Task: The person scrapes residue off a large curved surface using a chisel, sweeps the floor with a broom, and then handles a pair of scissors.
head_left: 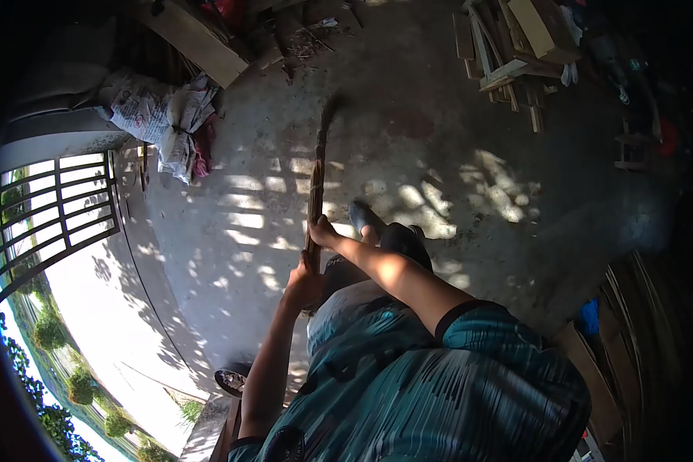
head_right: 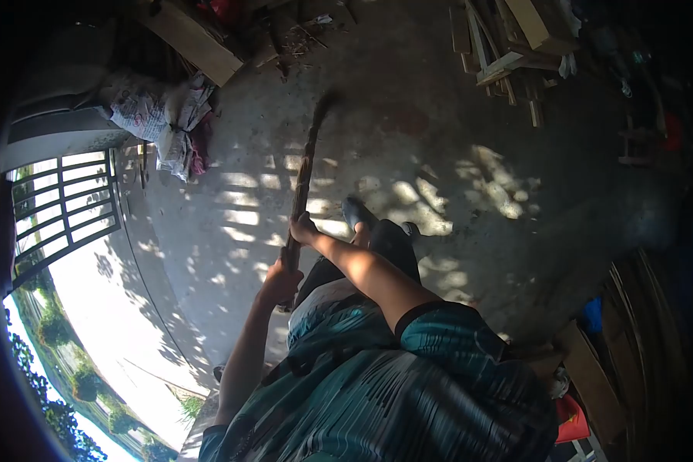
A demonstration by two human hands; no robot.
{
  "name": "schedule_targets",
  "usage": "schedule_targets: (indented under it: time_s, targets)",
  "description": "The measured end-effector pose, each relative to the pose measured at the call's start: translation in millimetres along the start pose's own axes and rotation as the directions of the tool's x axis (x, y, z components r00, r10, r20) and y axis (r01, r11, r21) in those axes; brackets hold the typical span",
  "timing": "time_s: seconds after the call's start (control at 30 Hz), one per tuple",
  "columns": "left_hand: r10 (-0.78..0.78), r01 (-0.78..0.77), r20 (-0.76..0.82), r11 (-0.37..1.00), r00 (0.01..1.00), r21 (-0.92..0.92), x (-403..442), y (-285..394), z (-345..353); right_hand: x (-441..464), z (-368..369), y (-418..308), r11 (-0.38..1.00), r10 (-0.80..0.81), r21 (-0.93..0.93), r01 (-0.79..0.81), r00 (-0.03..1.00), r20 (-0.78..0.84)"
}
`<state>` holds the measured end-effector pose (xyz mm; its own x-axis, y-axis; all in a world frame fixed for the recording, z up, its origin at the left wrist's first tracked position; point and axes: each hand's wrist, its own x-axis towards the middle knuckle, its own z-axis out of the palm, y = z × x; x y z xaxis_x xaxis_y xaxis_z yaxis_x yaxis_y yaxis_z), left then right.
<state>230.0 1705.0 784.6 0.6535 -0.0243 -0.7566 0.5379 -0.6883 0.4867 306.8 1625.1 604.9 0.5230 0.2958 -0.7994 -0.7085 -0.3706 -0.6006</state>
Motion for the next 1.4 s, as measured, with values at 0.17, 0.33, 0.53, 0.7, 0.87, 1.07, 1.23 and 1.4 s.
schedule_targets:
  time_s: [0.17, 0.33, 0.53, 0.7, 0.87, 1.07, 1.23, 1.4]
  targets:
    - [0.366, -0.372, -0.088, 0.926, 0.927, -0.065, -14.0, 43.1, -20.7, -45.2, -48.5, -39.0, 0.996, 0.067, -0.044, -0.077, 0.976, -0.206]
    - [0.305, -0.316, 0.190, 0.948, 0.933, 0.032, -2.4, 29.4, -33.1, -70.1, -53.7, 24.1, 0.654, -0.146, 0.693, 0.303, 0.949, -0.278]
    - [0.167, -0.226, 0.507, 0.973, 0.845, 0.055, 92.6, 31.5, -66.5, 4.5, -38.9, -52.4, 0.866, 0.369, 0.295, -0.403, 0.914, 0.166]
    - [-0.079, 0.297, 0.393, 0.791, 0.916, -0.534, 96.0, -36.7, -100.7, 107.6, 31.1, -32.6, 0.911, 0.365, 0.214, -0.353, 0.931, -0.017]
    - [-0.042, 0.041, 0.037, 0.999, 0.998, 0.029, 90.4, -48.6, -126.0, 99.4, 51.2, -120.9, 0.942, 0.229, 0.250, -0.223, 0.973, 0.004]
    - [-0.053, 0.068, 0.065, 0.967, 0.996, -0.244, 14.6, -66.4, -223.1, 82.6, 142.1, -151.1, 1.000, 0.014, -0.021, -0.019, 0.978, -0.209]
    - [-0.054, 0.096, 0.215, 0.978, 0.975, -0.187, -20.6, -123.5, -286.9, 24.2, 201.9, -185.8, 0.912, 0.356, 0.225, -0.343, 0.934, -0.019]
    - [-0.024, 0.152, 0.491, 0.963, 0.871, -0.223, 36.0, -175.1, -308.9, 46.2, 235.3, -174.3, 0.749, 0.515, 0.398, -0.529, 0.844, 0.151]
